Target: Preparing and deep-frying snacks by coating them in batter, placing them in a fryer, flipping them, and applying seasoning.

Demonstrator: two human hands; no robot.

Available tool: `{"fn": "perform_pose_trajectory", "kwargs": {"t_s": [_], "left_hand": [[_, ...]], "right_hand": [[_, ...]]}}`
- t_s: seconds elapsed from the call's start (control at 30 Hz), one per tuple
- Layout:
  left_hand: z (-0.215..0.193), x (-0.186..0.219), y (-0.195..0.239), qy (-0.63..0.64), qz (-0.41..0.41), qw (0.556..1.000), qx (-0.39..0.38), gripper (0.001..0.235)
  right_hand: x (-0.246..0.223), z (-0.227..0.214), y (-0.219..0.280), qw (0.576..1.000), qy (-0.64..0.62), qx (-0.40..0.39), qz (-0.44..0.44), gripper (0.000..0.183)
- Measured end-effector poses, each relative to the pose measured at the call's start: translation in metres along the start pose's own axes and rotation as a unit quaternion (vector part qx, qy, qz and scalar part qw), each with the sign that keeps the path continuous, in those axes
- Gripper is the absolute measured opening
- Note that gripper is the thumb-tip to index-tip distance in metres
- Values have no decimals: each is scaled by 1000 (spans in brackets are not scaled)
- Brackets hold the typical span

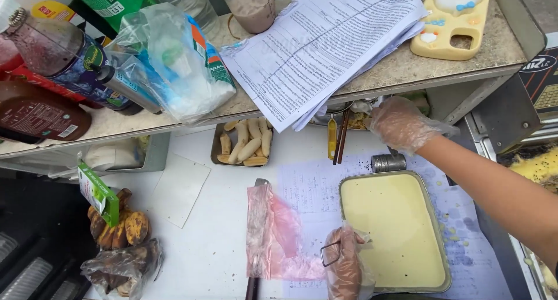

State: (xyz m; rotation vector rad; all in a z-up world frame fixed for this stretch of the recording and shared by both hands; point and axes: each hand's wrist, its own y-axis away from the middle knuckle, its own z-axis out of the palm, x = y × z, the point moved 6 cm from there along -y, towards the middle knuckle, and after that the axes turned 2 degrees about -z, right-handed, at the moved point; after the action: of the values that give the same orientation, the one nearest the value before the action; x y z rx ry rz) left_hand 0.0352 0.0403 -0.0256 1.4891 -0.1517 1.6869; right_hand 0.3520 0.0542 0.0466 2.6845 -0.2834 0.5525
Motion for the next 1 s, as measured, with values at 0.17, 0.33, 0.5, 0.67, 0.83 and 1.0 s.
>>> {"fn": "perform_pose_trajectory", "kwargs": {"t_s": [0.17,0.33,0.5,0.67,0.83,1.0], "left_hand": [[-12,-12,-8,-67,-21,997,16,32],[-10,-11,-6,-71,3,997,15,36],[-19,3,-7,-115,48,990,71,41],[-26,-3,-10,-117,50,988,84,46],[-34,-3,-13,-114,80,987,83,45],[-19,2,-7,-22,99,992,77,38]], "right_hand": [[-38,-25,-45,994,-97,36,-30,19],[-43,10,-56,964,-257,30,63,14],[-18,-54,50,814,-398,406,120,21],[-51,-95,260,726,-486,468,136,18],[-53,-37,419,588,-527,479,382,16],[-54,43,485,414,-601,285,622,26]]}}
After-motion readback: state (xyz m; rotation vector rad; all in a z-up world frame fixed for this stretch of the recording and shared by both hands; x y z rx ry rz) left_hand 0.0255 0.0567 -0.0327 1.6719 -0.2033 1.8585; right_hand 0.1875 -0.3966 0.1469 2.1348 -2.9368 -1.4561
